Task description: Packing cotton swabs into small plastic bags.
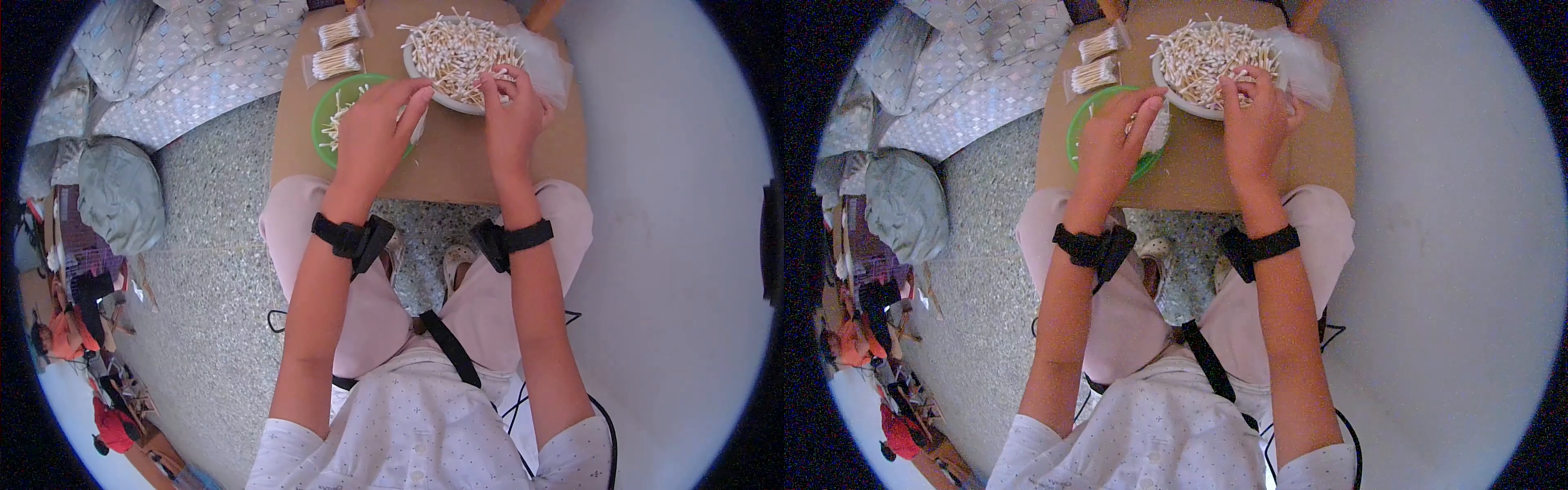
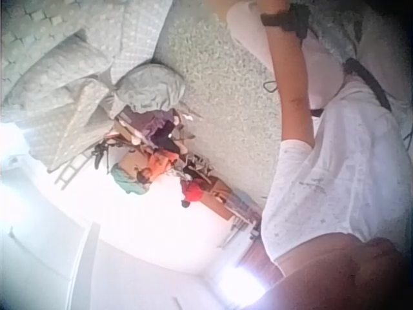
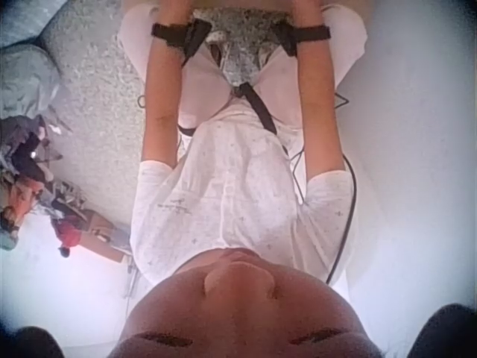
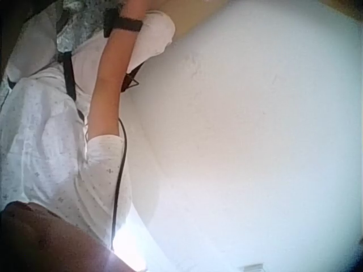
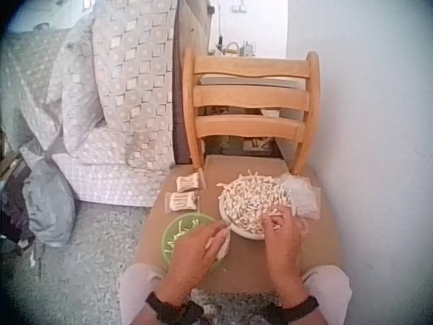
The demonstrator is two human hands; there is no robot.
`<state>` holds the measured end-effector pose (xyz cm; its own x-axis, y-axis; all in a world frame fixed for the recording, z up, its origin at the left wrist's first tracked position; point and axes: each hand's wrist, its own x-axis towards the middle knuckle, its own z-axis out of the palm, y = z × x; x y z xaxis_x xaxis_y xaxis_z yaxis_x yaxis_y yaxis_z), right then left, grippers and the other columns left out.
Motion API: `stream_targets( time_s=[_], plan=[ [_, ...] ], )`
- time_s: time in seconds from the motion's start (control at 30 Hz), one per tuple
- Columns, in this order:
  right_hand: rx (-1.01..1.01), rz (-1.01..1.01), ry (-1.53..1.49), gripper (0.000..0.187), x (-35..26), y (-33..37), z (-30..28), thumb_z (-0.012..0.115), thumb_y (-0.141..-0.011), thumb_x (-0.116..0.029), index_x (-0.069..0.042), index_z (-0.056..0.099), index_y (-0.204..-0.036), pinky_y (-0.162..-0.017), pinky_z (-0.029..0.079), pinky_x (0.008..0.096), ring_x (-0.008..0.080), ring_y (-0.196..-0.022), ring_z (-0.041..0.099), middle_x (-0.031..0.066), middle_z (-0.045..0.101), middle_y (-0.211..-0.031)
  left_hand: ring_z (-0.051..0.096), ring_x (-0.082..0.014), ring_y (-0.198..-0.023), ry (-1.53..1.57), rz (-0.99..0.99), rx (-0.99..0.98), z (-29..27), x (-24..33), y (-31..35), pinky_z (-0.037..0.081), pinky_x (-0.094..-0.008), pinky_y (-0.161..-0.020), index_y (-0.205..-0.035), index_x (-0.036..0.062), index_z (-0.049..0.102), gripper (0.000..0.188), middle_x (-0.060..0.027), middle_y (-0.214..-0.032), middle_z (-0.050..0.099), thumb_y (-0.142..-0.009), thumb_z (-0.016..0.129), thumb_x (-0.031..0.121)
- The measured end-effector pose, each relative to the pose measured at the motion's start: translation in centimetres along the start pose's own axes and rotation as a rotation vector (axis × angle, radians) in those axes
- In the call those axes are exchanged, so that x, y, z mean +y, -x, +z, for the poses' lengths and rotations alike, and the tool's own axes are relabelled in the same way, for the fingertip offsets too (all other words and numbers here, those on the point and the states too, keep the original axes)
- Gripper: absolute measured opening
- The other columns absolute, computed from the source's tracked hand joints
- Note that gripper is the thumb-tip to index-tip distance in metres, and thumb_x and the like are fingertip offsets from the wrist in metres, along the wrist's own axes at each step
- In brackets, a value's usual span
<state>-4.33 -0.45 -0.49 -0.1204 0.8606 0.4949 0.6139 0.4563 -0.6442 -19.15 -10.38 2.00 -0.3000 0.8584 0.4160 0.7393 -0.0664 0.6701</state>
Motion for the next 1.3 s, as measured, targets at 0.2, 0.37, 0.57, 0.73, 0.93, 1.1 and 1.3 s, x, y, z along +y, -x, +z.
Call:
stream_targets(
  time_s=[0.2, 0.37, 0.57, 0.73, 0.93, 1.1, 1.3],
  plan=[
    [-0.136, 0.046, -0.348, 0.018, -1.2, 0.1, -0.1, 0.062, -0.086, -0.024, -0.009, 0.065, -0.095, -0.094, 0.036, 0.0403, 0.0203, -0.087, 0.064, 0.0055, 0.069, -0.086, 0.063, -0.0219, -0.071, 0.034, 0.039, 0.036, 0.7, 0.8, -0.2, 0.049, -0.0326, -0.062, -0.103, 0.0092, 0.065, 0.026, -0.0076, -0.087, 0.065, -0.085, 0.062, 0.028],
    [-0.269, 0.043, -0.674, 0.016, -1.8, 0.6, 0.2, 0.060, -0.087, -0.018, -0.004, 0.067, -0.092, -0.078, 0.047, 0.0272, 0.0146, -0.087, 0.063, 0.0064, 0.069, -0.089, 0.063, -0.0210, -0.066, 0.060, 0.042, 0.023, 1.4, 0.9, 0.0, 0.049, -0.0309, -0.059, -0.099, 0.0096, 0.067, 0.022, -0.0060, -0.081, 0.064, -0.082, 0.065, 0.024],
    [-0.347, 0.094, -0.797, 0.019, -2.4, 0.7, -0.7, 0.059, -0.088, -0.017, -0.001, 0.067, -0.093, -0.082, 0.046, 0.0263, 0.0122, -0.088, 0.061, 0.0052, 0.069, -0.094, 0.063, -0.0224, -0.063, 0.054, -0.008, -0.046, 0.9, 1.3, 0.1, 0.049, -0.0316, -0.057, -0.094, 0.0095, 0.069, 0.020, -0.0070, -0.075, 0.064, -0.081, 0.066, 0.025],
    [-0.223, 0.028, -0.682, 0.015, -2.0, 0.5, -0.1, 0.062, -0.086, -0.015, -0.002, 0.067, -0.091, -0.078, 0.046, 0.0263, 0.0118, -0.082, 0.060, 0.0035, 0.067, -0.090, 0.060, -0.0204, -0.059, 0.003, 0.040, 0.064, 1.3, 0.8, 0.1, 0.048, -0.0307, -0.056, -0.088, 0.0080, 0.070, 0.018, -0.0075, -0.077, 0.065, -0.081, 0.067, 0.024],
    [-0.255, 0.149, -0.826, 0.016, -1.3, 0.7, 0.1, 0.061, -0.087, -0.018, -0.004, 0.067, -0.092, -0.076, 0.045, 0.0257, 0.0104, -0.082, 0.058, 0.0014, 0.066, -0.090, 0.060, -0.0093, -0.069, 0.261, -0.151, 0.102, 0.4, 1.6, -0.4, 0.047, -0.0235, -0.063, -0.091, 0.0029, 0.069, 0.016, -0.0045, -0.078, 0.066, -0.083, 0.068, 0.017],
    [-0.486, 0.062, -0.821, 0.017, -1.5, 0.9, 0.2, 0.061, -0.087, -0.019, -0.004, 0.066, -0.093, -0.073, 0.045, 0.0247, 0.0101, -0.079, 0.057, 0.0004, 0.065, -0.087, 0.057, -0.0061, -0.071, 0.641, -0.209, 0.125, 0.5, 0.6, -0.4, 0.045, -0.0211, -0.064, -0.093, 0.0028, 0.068, 0.016, -0.0012, -0.081, 0.066, -0.083, 0.068, 0.016],
    [-0.555, 0.116, -0.848, 0.018, -1.7, 0.9, 0.1, 0.063, -0.087, -0.020, -0.003, 0.066, -0.093, -0.070, 0.044, 0.0222, 0.0084, -0.078, 0.056, -0.0003, 0.064, -0.085, 0.056, -0.0054, -0.070, 0.676, -0.302, 0.162, -0.2, 1.4, -0.5, 0.044, -0.0195, -0.063, -0.095, 0.0015, 0.068, 0.018, -0.0021, -0.081, 0.066, -0.084, 0.067, 0.015]
  ],
)
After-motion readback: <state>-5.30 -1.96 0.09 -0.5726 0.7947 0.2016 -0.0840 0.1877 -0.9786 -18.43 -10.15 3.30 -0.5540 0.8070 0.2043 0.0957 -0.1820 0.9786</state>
